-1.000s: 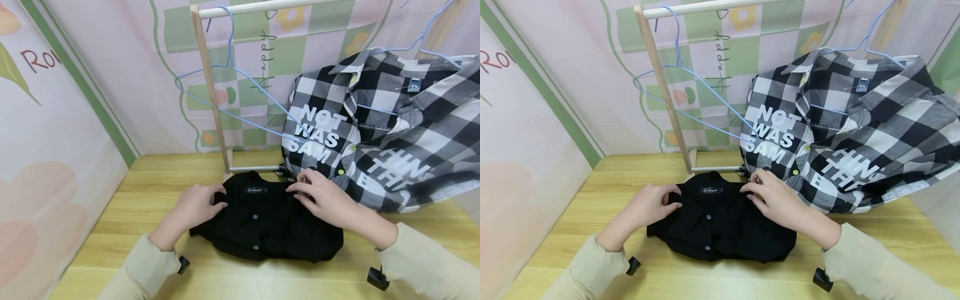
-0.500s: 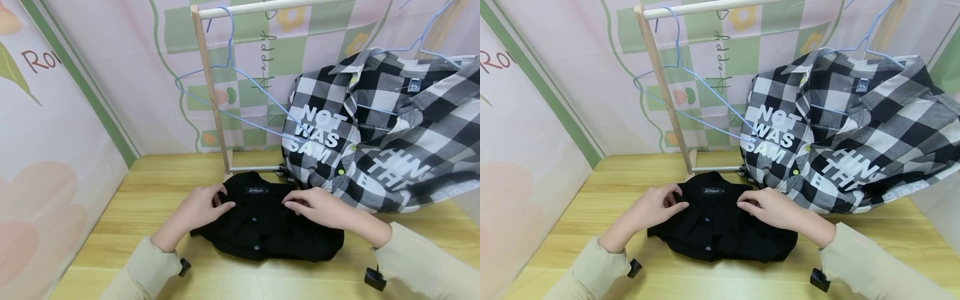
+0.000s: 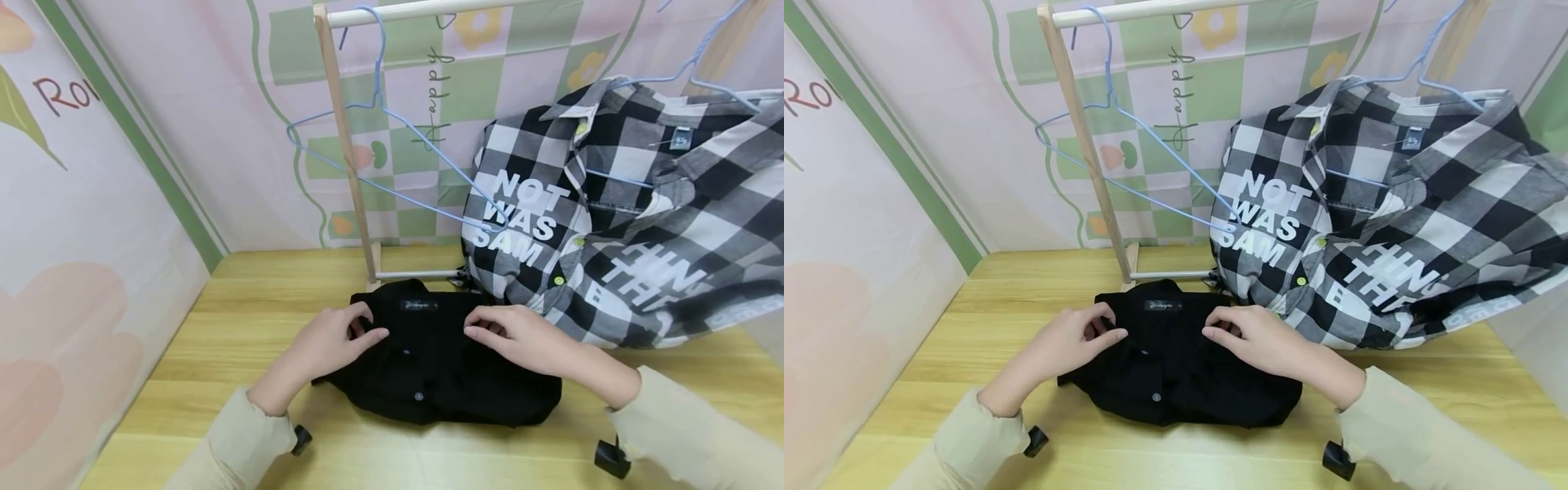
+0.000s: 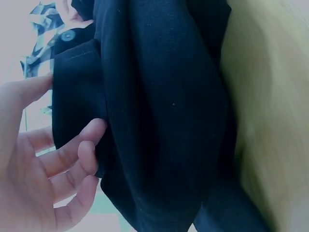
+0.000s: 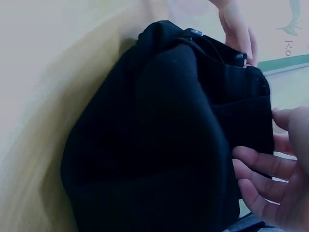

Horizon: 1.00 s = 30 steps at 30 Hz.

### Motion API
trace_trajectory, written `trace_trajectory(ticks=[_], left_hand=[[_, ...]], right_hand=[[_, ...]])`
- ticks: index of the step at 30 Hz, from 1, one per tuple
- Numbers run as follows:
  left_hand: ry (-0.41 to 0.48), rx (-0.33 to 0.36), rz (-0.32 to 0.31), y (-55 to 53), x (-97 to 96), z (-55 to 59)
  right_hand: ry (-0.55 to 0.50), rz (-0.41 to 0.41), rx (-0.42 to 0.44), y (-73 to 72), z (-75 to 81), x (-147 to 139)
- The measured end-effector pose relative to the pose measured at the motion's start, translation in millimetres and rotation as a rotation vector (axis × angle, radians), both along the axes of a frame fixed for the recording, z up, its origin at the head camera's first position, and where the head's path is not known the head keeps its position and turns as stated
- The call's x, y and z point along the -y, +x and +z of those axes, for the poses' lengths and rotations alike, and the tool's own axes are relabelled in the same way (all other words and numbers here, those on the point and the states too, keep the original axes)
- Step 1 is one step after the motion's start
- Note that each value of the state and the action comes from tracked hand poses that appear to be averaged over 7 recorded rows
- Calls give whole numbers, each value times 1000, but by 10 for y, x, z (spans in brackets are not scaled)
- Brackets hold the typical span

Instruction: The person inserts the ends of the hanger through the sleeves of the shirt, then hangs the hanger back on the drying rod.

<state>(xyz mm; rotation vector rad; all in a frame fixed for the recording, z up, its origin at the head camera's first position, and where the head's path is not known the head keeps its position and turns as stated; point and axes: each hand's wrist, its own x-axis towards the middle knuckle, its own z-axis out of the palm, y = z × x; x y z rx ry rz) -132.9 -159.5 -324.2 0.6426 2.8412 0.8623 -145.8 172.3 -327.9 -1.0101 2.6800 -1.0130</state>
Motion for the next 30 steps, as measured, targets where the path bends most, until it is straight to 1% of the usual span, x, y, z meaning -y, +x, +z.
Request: trace_trajectory(ticks=[3,7,11,13,20,25,30], left_hand=[[15,-3,52,5,12,20],[12,-18,119,17,12,55],[14,-30,164,36,10,82],[17,-39,173,43,9,91],[18,-80,163,50,-15,109],[27,-90,178,54,-32,120],[75,-154,204,61,-32,138]], right_hand=[[-16,-32,-26,-5,33,-24],[-30,-60,-53,-3,76,-45],[-27,-90,-66,11,123,-54],[-20,-108,-70,18,144,-55],[2,-149,-96,31,203,-69],[14,-177,-129,22,245,-84],[6,-211,-170,0,275,-98]])
